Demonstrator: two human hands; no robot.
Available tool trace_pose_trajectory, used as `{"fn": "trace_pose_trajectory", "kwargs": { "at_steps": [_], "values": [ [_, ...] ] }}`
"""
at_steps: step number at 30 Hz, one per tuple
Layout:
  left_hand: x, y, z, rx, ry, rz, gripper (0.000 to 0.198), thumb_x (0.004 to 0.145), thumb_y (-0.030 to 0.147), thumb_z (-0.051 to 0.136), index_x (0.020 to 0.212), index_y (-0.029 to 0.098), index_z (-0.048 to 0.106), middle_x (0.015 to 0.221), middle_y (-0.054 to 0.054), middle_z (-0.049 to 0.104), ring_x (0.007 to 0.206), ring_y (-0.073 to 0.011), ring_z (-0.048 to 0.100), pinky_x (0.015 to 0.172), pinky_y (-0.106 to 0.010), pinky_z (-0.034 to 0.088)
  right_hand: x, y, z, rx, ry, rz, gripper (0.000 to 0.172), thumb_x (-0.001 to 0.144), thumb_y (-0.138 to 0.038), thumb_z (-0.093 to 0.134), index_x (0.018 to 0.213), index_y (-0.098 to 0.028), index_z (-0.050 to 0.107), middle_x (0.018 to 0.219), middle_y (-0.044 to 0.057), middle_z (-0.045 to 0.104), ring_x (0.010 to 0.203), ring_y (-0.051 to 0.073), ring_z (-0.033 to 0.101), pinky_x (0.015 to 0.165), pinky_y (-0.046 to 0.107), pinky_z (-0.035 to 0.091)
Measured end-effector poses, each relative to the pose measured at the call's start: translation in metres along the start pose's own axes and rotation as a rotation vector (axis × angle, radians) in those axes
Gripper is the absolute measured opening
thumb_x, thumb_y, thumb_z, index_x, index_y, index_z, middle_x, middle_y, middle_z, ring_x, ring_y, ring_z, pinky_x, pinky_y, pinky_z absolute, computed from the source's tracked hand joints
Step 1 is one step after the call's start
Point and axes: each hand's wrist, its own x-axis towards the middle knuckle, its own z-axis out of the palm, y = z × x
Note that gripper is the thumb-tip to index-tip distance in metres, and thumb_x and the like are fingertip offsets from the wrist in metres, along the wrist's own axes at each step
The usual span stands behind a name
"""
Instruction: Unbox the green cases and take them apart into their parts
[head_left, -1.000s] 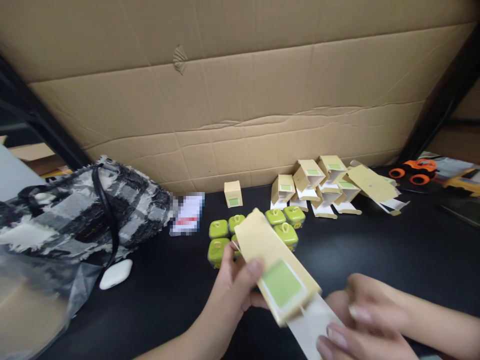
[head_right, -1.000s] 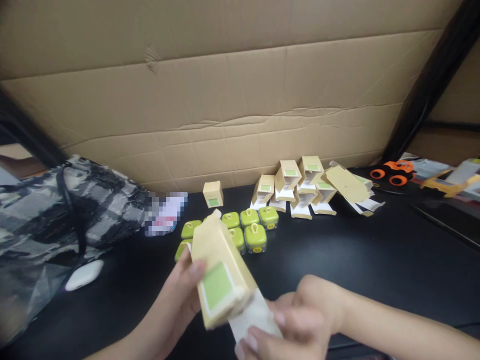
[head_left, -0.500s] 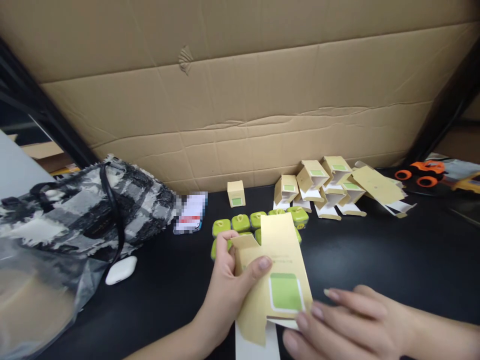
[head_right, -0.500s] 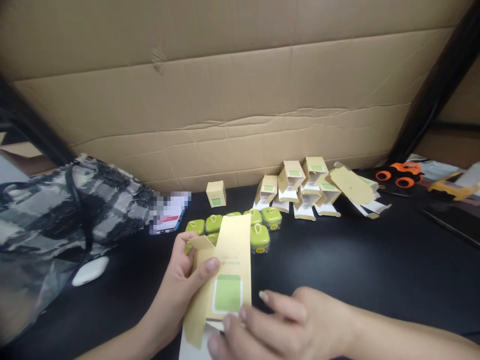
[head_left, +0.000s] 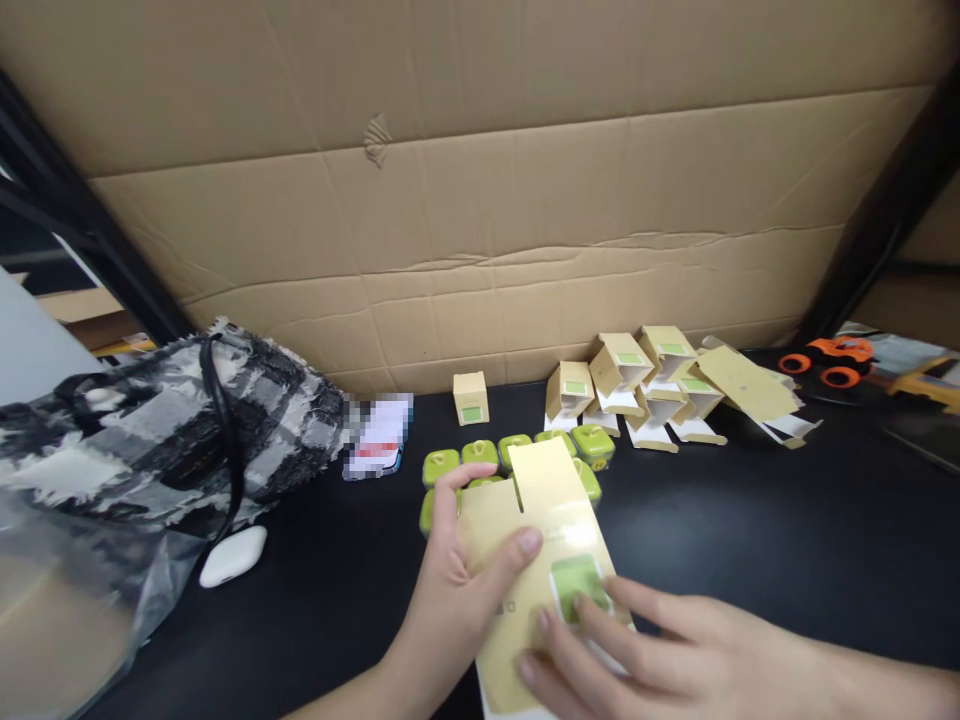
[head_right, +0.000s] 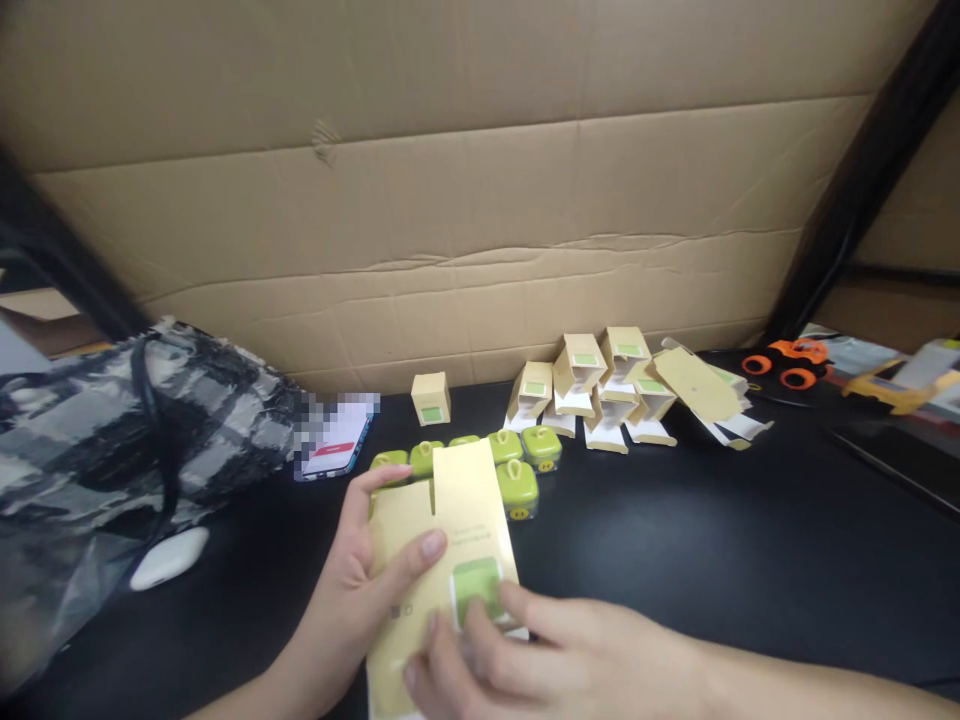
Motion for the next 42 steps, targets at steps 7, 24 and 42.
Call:
{"fn": "trace_pose_trajectory", "kwargs": {
  "at_steps": [7, 24, 42],
  "values": [
    [-0.001, -0.016, -0.011, -0.13, -0.191, 0.064, 0.063, 0.082, 0.044, 0.065, 0.127, 0.035, 0.021, 0.09, 0.001, 0.06, 0.055, -0.0106, 0.06, 0.049, -0.023, 0.052, -0.01, 0.06, -0.008, -0.024, 0.016, 0.182, 0.034, 0.095, -0.014, 0.04, 0.123, -0.015, 0.06, 0.113, 0.006, 0.07, 0.102, 0.021, 0.062, 0.082, 0.035, 0.049],
    [0.005, -0.058, -0.022, 0.58, -0.777, 0.073, 0.035, 0.077, 0.026, 0.064, 0.102, 0.025, 0.04, 0.069, 0.008, 0.045, 0.039, -0.0016, 0.03, 0.039, -0.014, 0.025, 0.007, 0.166, 0.094, 0.173, -0.681, 0.388, 0.02, 0.09, -0.034, 0.059, 0.094, -0.015, 0.064, 0.099, 0.004, 0.066, 0.094, 0.02, 0.062, 0.088, 0.044, 0.047],
    [-0.001, -0.053, -0.025, 0.507, -0.694, 0.314, 0.02, 0.077, 0.021, 0.058, 0.095, 0.021, 0.049, 0.075, 0.0, 0.049, 0.056, -0.0106, 0.045, 0.052, -0.023, 0.039, 0.062, 0.156, 0.114, 0.518, -0.302, 0.783, 0.037, 0.085, -0.033, 0.064, 0.116, -0.015, 0.055, 0.118, 0.01, 0.058, 0.105, 0.024, 0.057, 0.088, 0.044, 0.048]
  ]
}}
